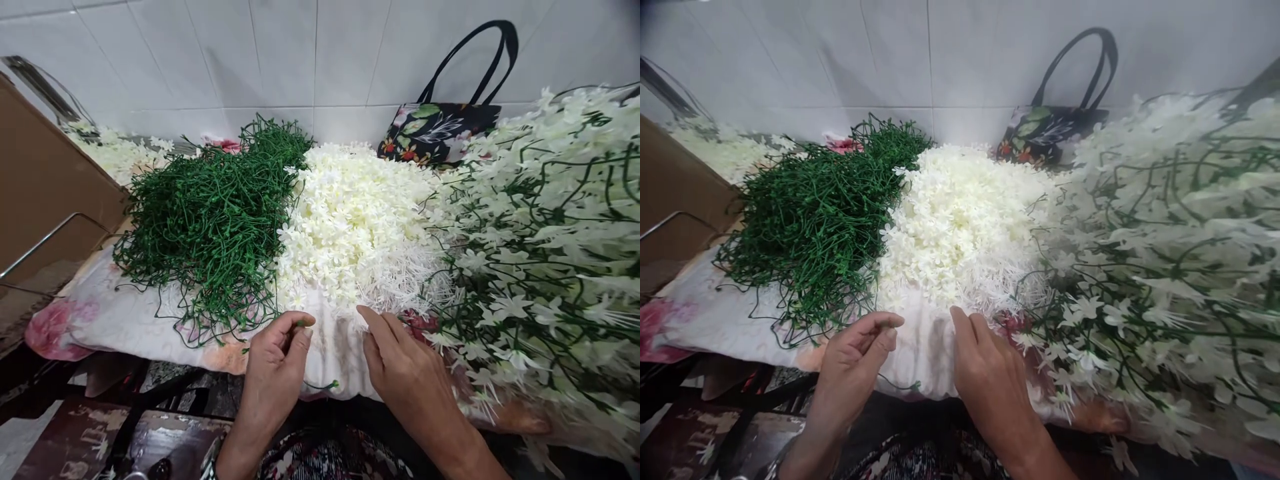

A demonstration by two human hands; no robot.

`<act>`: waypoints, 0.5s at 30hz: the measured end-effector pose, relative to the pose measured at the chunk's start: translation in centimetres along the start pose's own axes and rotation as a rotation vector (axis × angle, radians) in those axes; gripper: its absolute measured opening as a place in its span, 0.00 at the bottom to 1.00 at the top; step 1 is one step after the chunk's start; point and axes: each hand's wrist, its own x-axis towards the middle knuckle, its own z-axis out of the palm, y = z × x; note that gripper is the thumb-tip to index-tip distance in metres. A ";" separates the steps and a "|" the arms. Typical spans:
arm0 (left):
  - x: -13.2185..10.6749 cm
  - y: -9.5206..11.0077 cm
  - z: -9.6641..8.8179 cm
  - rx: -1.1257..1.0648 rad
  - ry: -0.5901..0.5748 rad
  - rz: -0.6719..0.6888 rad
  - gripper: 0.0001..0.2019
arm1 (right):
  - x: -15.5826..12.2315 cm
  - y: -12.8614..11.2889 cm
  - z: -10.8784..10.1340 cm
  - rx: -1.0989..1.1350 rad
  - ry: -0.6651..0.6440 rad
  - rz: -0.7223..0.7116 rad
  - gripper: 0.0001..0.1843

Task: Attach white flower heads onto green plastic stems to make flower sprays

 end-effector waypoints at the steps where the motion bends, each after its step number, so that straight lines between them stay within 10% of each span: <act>1: 0.2 0.1 -0.1 0.062 0.006 0.048 0.07 | 0.0 0.0 0.0 0.061 0.020 0.015 0.16; 9: 1.8 0.3 -0.1 0.687 0.275 0.508 0.10 | 0.4 0.2 -0.9 0.453 0.151 0.026 0.08; 15: 2.7 0.1 1.0 1.154 0.203 0.412 0.12 | 0.4 0.0 -1.0 0.549 0.157 0.011 0.08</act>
